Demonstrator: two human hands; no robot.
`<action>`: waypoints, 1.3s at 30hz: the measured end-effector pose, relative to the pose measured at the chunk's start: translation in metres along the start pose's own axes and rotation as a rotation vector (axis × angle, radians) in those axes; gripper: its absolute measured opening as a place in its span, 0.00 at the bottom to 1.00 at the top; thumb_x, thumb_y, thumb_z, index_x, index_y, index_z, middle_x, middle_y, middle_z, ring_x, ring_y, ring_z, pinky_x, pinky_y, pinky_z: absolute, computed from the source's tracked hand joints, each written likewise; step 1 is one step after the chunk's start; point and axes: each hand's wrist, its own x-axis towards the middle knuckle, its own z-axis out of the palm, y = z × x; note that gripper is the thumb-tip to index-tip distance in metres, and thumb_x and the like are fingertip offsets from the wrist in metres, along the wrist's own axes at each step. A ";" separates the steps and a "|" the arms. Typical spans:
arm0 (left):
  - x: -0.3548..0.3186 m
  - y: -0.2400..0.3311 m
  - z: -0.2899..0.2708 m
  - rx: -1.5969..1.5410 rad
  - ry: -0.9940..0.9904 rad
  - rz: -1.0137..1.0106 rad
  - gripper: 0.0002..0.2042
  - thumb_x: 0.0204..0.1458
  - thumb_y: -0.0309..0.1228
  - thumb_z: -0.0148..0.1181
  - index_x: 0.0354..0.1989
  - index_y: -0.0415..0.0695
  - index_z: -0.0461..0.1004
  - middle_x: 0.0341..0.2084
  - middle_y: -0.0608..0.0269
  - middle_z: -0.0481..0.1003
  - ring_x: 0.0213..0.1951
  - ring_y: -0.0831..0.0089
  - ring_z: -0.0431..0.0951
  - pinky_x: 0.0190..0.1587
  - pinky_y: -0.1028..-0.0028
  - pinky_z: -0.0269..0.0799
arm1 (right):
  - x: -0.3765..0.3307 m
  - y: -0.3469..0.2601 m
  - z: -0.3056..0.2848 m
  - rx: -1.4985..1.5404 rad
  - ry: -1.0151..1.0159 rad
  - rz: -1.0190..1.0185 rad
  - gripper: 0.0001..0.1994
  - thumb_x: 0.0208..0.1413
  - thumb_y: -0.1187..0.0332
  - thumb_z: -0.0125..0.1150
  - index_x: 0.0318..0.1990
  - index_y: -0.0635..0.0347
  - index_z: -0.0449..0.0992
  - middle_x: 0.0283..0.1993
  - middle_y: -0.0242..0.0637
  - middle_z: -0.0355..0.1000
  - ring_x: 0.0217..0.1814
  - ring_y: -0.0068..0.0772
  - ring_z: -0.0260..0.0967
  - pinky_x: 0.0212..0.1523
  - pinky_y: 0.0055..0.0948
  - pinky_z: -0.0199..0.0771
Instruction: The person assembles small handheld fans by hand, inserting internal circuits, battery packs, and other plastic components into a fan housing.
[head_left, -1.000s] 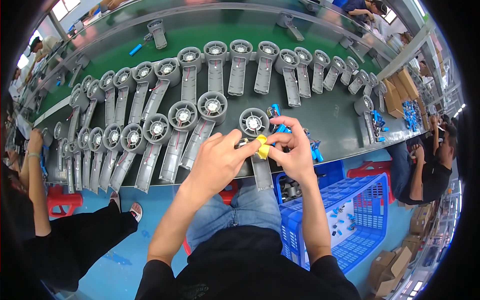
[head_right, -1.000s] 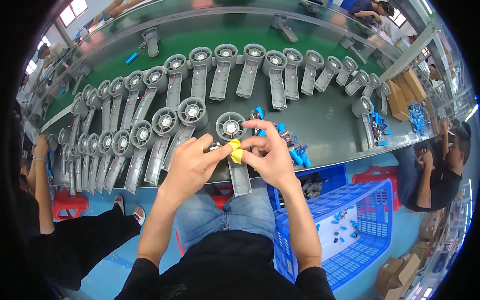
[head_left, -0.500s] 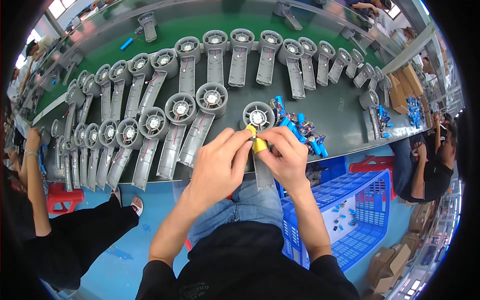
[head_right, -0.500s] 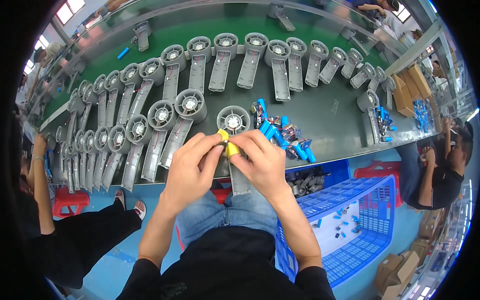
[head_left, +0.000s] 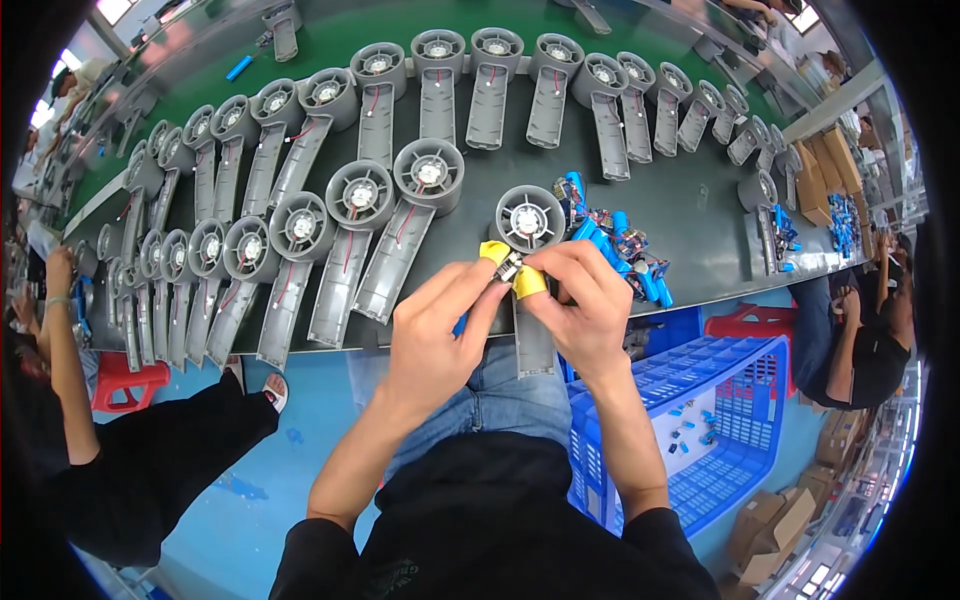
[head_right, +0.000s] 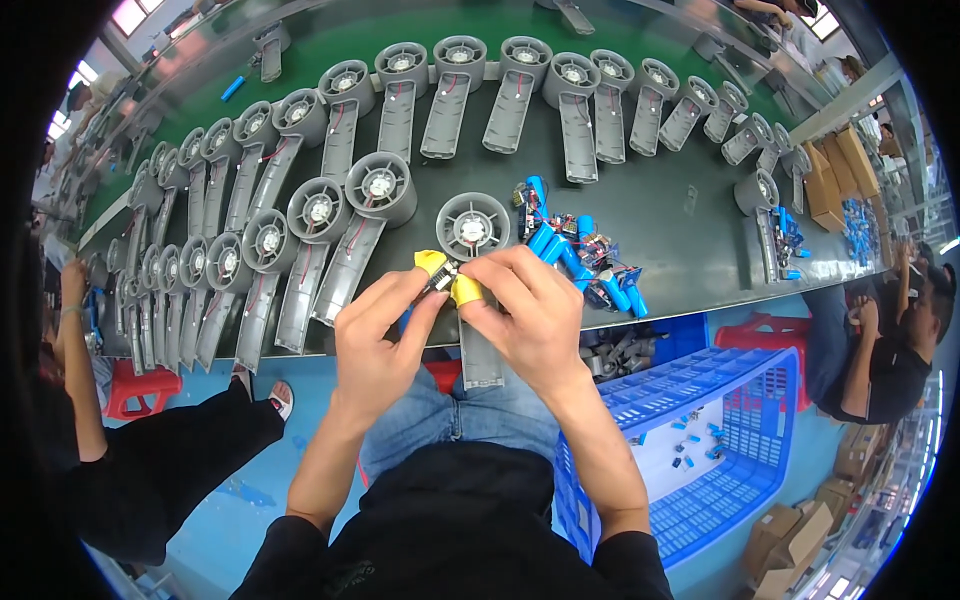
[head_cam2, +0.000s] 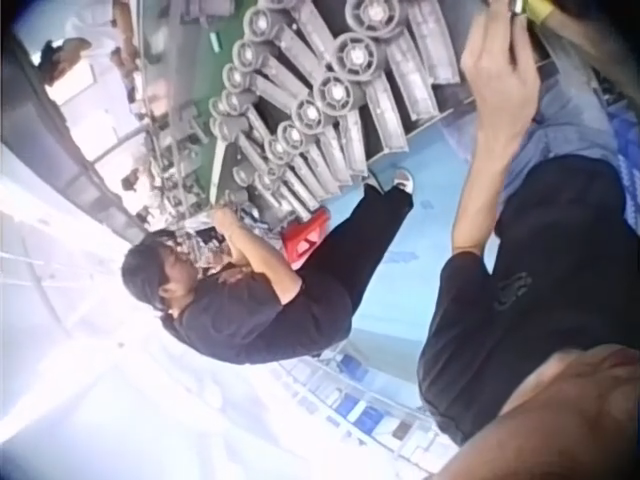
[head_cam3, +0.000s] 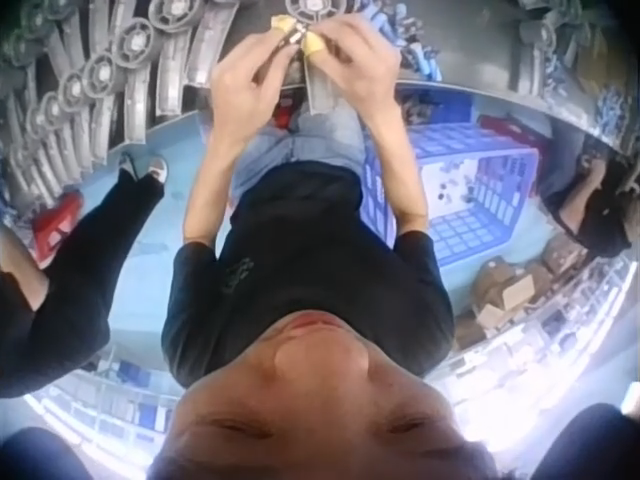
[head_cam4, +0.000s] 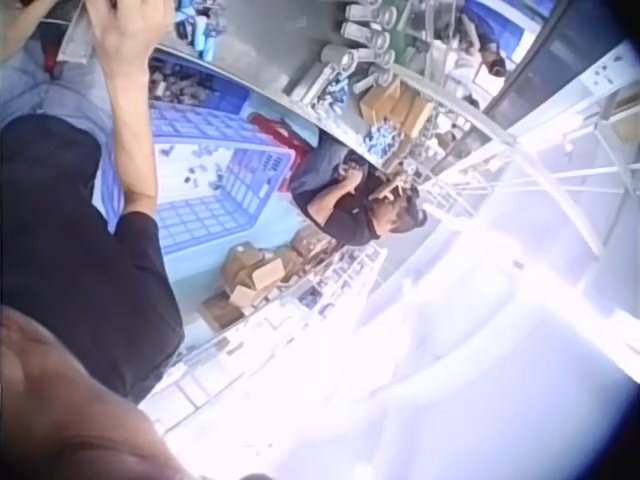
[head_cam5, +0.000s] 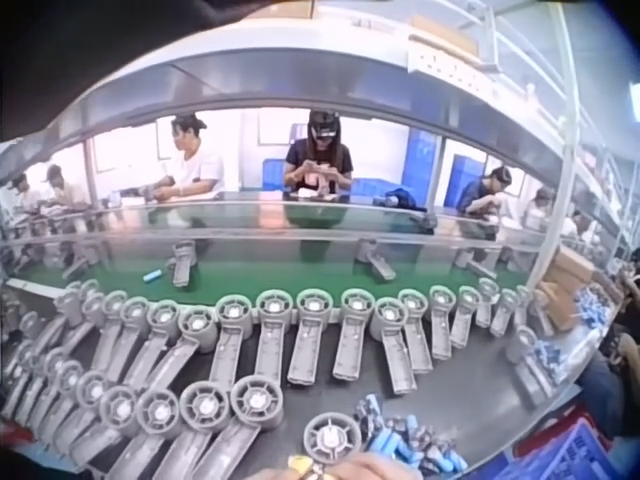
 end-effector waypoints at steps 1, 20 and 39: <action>-0.001 -0.001 0.000 0.021 0.010 0.020 0.10 0.49 0.18 0.63 0.40 0.31 0.76 0.27 0.55 0.76 0.25 0.71 0.74 0.27 0.76 0.68 | 0.000 0.000 0.001 0.000 -0.002 0.003 0.12 0.39 0.81 0.67 0.35 0.64 0.78 0.34 0.33 0.73 0.18 0.14 0.58 0.17 0.17 0.58; -0.005 -0.016 0.008 0.070 0.054 0.152 0.11 0.47 0.18 0.65 0.40 0.34 0.76 0.30 0.56 0.75 0.28 0.61 0.76 0.30 0.68 0.72 | 0.005 -0.009 -0.003 -0.149 -0.043 0.010 0.12 0.37 0.80 0.66 0.34 0.63 0.78 0.32 0.34 0.73 0.26 0.26 0.66 0.23 0.24 0.65; 0.002 -0.023 -0.004 -0.107 -0.111 0.130 0.10 0.47 0.14 0.62 0.39 0.31 0.76 0.27 0.55 0.74 0.24 0.69 0.71 0.25 0.74 0.65 | 0.005 0.005 -0.003 -0.074 -0.086 -0.142 0.13 0.35 0.84 0.68 0.32 0.66 0.75 0.32 0.37 0.73 0.26 0.25 0.69 0.25 0.22 0.70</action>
